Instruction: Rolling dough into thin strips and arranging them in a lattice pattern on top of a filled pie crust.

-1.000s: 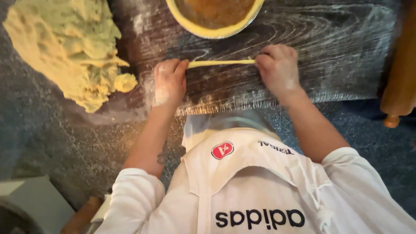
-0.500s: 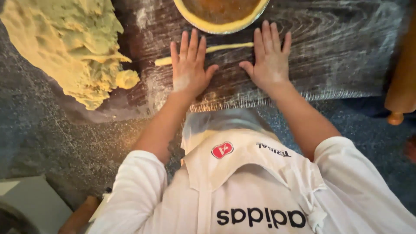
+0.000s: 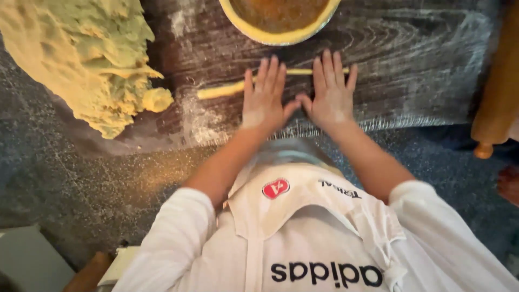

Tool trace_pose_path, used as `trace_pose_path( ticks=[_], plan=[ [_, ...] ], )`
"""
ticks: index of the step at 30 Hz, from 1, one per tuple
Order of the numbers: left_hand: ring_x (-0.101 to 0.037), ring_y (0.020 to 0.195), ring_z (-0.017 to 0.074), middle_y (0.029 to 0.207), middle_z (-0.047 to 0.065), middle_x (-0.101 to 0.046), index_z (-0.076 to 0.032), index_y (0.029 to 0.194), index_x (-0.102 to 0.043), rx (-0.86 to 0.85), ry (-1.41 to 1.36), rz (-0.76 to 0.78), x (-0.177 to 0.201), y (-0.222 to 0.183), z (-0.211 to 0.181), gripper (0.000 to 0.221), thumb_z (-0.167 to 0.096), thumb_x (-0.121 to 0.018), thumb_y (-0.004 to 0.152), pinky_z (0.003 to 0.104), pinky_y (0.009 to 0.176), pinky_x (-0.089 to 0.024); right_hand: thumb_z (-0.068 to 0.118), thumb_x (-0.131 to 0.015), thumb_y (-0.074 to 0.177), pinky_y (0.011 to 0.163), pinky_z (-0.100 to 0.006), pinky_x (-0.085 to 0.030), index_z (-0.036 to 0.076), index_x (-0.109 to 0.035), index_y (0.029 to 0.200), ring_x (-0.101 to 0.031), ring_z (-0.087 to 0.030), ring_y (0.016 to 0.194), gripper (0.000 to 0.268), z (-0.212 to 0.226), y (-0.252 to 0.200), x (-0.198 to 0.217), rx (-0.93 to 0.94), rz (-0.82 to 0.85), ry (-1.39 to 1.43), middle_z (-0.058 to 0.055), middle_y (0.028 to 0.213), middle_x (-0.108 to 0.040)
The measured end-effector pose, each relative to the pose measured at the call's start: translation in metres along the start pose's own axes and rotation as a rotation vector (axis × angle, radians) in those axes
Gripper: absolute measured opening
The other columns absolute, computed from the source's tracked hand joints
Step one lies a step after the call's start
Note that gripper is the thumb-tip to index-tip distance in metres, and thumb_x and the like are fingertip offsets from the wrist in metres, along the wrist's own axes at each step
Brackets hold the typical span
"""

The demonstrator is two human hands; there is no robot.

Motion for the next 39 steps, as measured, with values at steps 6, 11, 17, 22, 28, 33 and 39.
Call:
trace_pose_path(
  ticks=[6, 11, 17, 22, 28, 33, 39],
  plan=[
    [-0.018, 0.158, 0.0365, 0.171, 0.014, -0.021, -0.009, 0.162, -0.030, -0.113, -0.209, -0.163, -0.040, -0.044, 0.004, 0.102, -0.078, -0.049, 0.090, 0.066, 0.125, -0.014, 0.066, -0.063, 0.090, 0.113, -0.078, -0.010, -0.005, -0.049, 0.153, -0.024, -0.048, 0.154, 0.096, -0.018, -0.051, -0.035, 0.163, -0.246, 0.107, -0.029, 0.166, -0.032],
    [-0.018, 0.157, 0.0373, 0.170, 0.016, -0.022, -0.008, 0.161, -0.033, 0.009, -0.182, -0.198, -0.014, -0.013, 0.010, 0.099, -0.073, -0.059, 0.091, 0.066, 0.125, -0.014, 0.062, -0.068, 0.092, 0.112, -0.081, -0.009, -0.006, -0.037, 0.160, -0.020, -0.051, 0.153, 0.101, -0.022, -0.016, -0.023, 0.114, -0.204, 0.121, -0.030, 0.167, -0.024],
    [-0.013, 0.158, 0.0361, 0.171, 0.014, -0.017, -0.009, 0.163, -0.032, 0.085, -0.158, -0.193, -0.006, -0.017, 0.021, 0.098, -0.073, -0.058, 0.093, 0.066, 0.125, -0.012, 0.067, -0.063, 0.096, 0.113, -0.079, -0.007, -0.006, -0.033, 0.161, -0.015, -0.049, 0.154, 0.102, -0.038, -0.014, -0.016, 0.064, -0.239, 0.105, -0.030, 0.168, -0.019],
    [-0.018, 0.157, 0.0355, 0.171, 0.014, -0.020, -0.011, 0.163, -0.032, 0.131, -0.132, -0.176, -0.004, -0.022, 0.022, 0.099, -0.072, -0.059, 0.090, 0.067, 0.123, -0.015, 0.062, -0.067, 0.092, 0.111, -0.081, -0.007, -0.001, -0.026, 0.163, -0.020, -0.052, 0.153, 0.104, -0.053, -0.029, -0.029, 0.052, -0.233, 0.140, -0.032, 0.167, -0.023],
    [-0.009, 0.157, 0.0399, 0.169, 0.022, -0.014, -0.003, 0.163, -0.030, 0.270, -0.150, -0.220, 0.014, 0.019, 0.043, 0.102, -0.075, -0.058, 0.095, 0.068, 0.124, -0.005, 0.059, -0.078, 0.103, 0.117, -0.078, 0.001, 0.002, -0.011, 0.169, 0.001, -0.046, 0.158, 0.110, -0.064, 0.019, 0.000, -0.122, -0.159, 0.111, -0.026, 0.171, 0.000],
    [-0.018, 0.156, 0.0382, 0.168, 0.020, -0.026, -0.004, 0.159, -0.037, 0.232, -0.130, -0.258, -0.009, -0.035, 0.035, 0.103, -0.068, -0.068, 0.084, 0.066, 0.123, -0.011, 0.049, -0.064, 0.103, 0.114, -0.072, -0.014, -0.005, -0.047, 0.155, -0.028, -0.049, 0.151, 0.077, -0.073, -0.039, -0.029, 0.093, -0.388, 0.156, -0.029, 0.164, -0.034],
    [-0.033, 0.152, 0.0389, 0.163, 0.018, -0.038, -0.009, 0.145, -0.060, -0.031, -0.240, -0.554, -0.018, -0.024, 0.019, 0.070, -0.040, -0.081, 0.087, 0.059, 0.124, -0.023, 0.034, -0.087, 0.089, 0.120, -0.057, -0.021, 0.020, -0.077, 0.100, -0.049, -0.031, 0.146, 0.020, -0.105, -0.028, -0.040, 0.110, -0.531, 0.098, -0.004, 0.150, -0.058]
  ],
)
Point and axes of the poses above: each hand's wrist, its own y-axis towards the middle knuckle, its own x-axis out of the back of the hand, z = x × y, the point moved 2 cm from there along y, towards the middle knuckle
